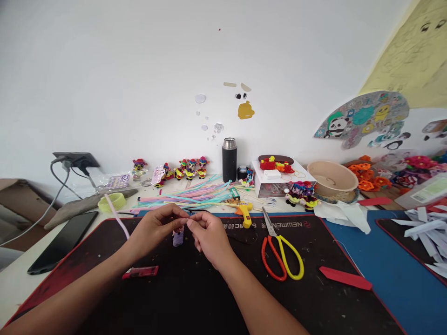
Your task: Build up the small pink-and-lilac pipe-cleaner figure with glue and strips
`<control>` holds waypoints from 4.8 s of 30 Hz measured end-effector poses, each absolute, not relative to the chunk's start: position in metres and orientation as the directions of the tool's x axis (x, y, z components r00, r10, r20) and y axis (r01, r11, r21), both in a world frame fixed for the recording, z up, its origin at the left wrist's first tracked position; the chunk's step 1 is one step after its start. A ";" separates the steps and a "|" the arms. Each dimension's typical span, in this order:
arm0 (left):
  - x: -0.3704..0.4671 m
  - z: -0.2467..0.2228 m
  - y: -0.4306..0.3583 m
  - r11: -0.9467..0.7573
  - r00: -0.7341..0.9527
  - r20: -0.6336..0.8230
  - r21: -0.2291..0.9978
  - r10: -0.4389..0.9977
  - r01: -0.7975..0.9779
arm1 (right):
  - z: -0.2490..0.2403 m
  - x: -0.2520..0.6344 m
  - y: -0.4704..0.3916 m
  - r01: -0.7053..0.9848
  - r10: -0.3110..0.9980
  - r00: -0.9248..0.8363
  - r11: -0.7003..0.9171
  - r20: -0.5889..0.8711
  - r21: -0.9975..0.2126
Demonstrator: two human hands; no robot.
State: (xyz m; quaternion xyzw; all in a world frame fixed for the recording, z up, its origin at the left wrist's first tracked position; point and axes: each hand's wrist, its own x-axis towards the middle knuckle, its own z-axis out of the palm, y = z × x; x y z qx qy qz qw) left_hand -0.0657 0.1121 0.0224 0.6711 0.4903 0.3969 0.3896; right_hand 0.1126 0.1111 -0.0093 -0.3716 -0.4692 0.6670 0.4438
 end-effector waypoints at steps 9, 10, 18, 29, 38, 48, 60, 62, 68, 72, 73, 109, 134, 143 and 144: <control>-0.069 0.021 0.113 -0.290 0.234 0.209 0.867 0.949 0.404 | -0.008 0.113 0.110 -0.235 0.943 -0.322 -0.167 -0.086 -0.957; -0.069 0.021 0.113 -0.301 0.235 0.219 0.860 0.947 0.411 | -0.008 0.113 0.110 -0.236 0.942 -0.324 -0.166 -0.084 -0.957; -0.070 0.024 0.112 -0.345 0.249 0.259 0.838 0.933 0.423 | -0.006 0.113 0.111 -0.245 0.940 -0.330 -0.171 -0.084 -0.954; -0.071 0.025 0.113 -0.325 0.269 0.225 0.844 0.936 0.426 | -0.008 0.113 0.110 -0.267 0.939 -0.336 -0.168 -0.072 -0.949; -0.071 0.029 0.113 -0.209 0.234 0.127 0.906 0.964 0.369 | -0.009 0.113 0.110 -0.265 0.946 -0.316 -0.158 -0.069 -0.951; -0.071 0.029 0.113 -0.209 0.257 0.120 0.911 0.959 0.356 | -0.010 0.112 0.110 -0.218 0.948 -0.311 -0.135 -0.063 -0.967; -0.075 0.028 0.117 -0.142 0.289 0.048 0.938 0.956 0.316 | -0.010 0.112 0.109 -0.163 0.947 -0.315 -0.113 -0.057 -0.980; -0.075 0.029 0.116 -0.166 0.292 0.066 0.928 0.954 0.334 | -0.010 0.112 0.109 -0.170 0.946 -0.321 -0.115 -0.055 -0.979; -0.077 0.032 0.115 -0.268 0.308 0.142 0.868 0.941 0.419 | -0.010 0.113 0.109 -0.200 0.937 -0.346 -0.124 -0.048 -0.972; -0.077 0.034 0.114 -0.312 0.325 0.172 0.836 0.930 0.451 | -0.009 0.113 0.109 -0.203 0.937 -0.344 -0.138 -0.062 -0.969; -0.077 0.034 0.114 -0.329 0.329 0.184 0.821 0.926 0.466 | -0.009 0.113 0.109 -0.206 0.937 -0.345 -0.137 -0.059 -0.969; -0.134 -0.011 0.107 -0.429 0.467 0.176 0.742 0.866 0.515 | -0.012 0.109 0.110 0.647 0.883 -0.459 0.262 -0.092 -0.716; -0.114 -0.015 0.111 -0.714 0.621 0.363 0.454 0.695 0.533 | -0.011 0.107 0.108 0.703 0.876 -0.467 0.288 -0.117 -0.650; -0.115 -0.015 0.111 -0.738 0.644 0.366 0.399 0.672 0.543 | -0.013 0.107 0.107 0.699 0.875 -0.473 0.303 -0.101 -0.647; -0.115 -0.015 0.111 -0.740 0.644 0.369 0.396 0.670 0.543 | -0.013 0.107 0.107 0.699 0.874 -0.475 0.304 -0.102 -0.647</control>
